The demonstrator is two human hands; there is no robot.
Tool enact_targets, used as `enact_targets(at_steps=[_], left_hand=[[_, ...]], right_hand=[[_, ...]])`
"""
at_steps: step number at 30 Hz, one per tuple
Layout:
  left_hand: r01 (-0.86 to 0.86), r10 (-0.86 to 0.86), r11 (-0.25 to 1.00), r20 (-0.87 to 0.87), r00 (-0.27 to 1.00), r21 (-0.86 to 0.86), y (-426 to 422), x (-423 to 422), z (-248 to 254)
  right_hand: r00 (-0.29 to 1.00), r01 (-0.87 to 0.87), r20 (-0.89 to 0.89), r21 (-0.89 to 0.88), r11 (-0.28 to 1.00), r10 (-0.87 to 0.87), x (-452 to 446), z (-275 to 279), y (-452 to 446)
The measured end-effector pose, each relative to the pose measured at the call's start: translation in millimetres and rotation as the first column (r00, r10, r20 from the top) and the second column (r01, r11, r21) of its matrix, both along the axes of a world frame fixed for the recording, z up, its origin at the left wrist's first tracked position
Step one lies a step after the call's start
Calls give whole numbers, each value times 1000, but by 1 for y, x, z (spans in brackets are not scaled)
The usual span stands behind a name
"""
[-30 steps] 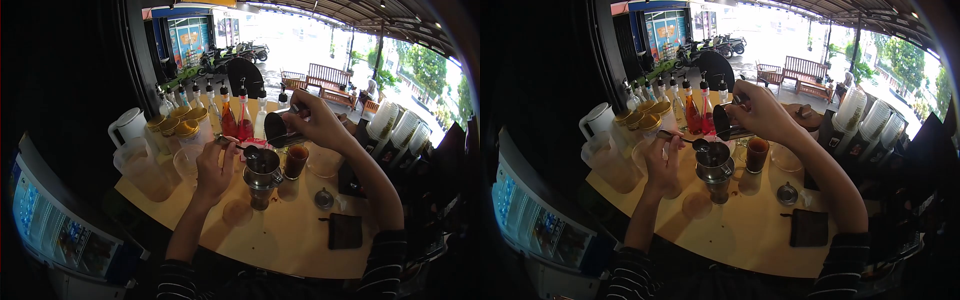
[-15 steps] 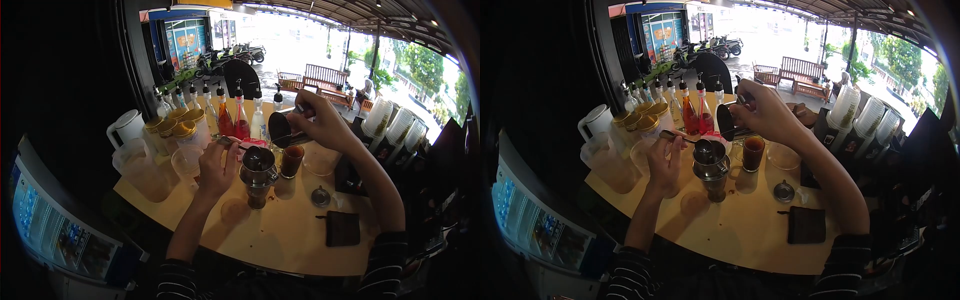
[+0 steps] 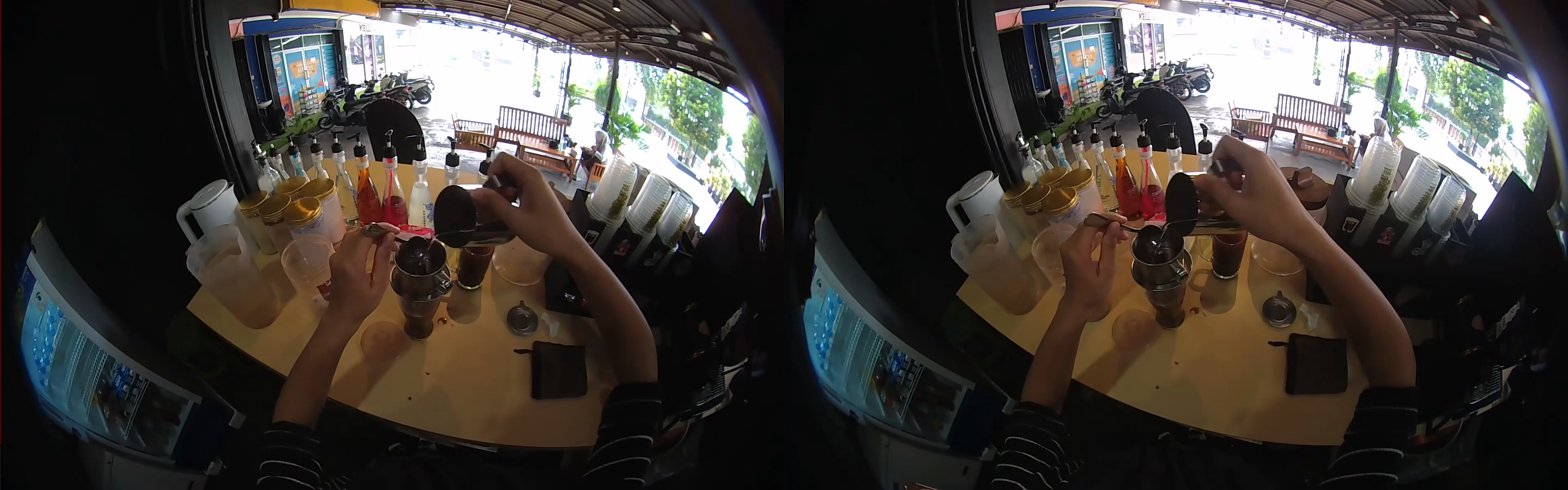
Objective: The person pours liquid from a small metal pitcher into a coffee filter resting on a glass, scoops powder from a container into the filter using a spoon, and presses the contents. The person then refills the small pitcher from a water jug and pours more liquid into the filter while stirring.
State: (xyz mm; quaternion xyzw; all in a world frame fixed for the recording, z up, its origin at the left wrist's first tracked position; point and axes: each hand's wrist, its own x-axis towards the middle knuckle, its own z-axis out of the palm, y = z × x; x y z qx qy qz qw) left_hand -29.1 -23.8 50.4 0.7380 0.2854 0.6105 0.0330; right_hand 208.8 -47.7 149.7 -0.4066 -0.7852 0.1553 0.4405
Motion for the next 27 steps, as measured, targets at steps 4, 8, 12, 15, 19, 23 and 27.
enact_targets(at_steps=[4, 8, 12, 15, 19, 23, 27], left_hand=[[-11, 11, 1000, 5, 1000, -2, -2, -1, 1], [5, -4, 1000, 44, 999, -27, -5, -2, 1], [10, -10, 1000, 55, 998, -13, -4, 0, -2], [5, -6, 1000, 53, 999, 23, -5, 2, -1], [-3, 2, 999, 22, 1000, 44, -9, 4, 2], [-11, 11, 998, -1, 1000, 57, -9, 4, 0], [-23, 25, 996, -21, 999, 89, -8, 1, 0]], right_hand=[[987, 67, -145, 13, 998, -64, 39, -40, 17], [911, 19, -403, -179, 984, -91, 51, -84, -4], [841, 57, -494, -323, 945, -220, 63, -154, -7], [797, 65, -518, -438, 897, -311, 64, -201, -5], [685, -68, -670, -451, 890, -287, 55, -240, -7], [601, -130, -747, -441, 888, -284, 51, -265, -1], [658, -106, -695, -466, 879, -289, 63, -273, 2]])
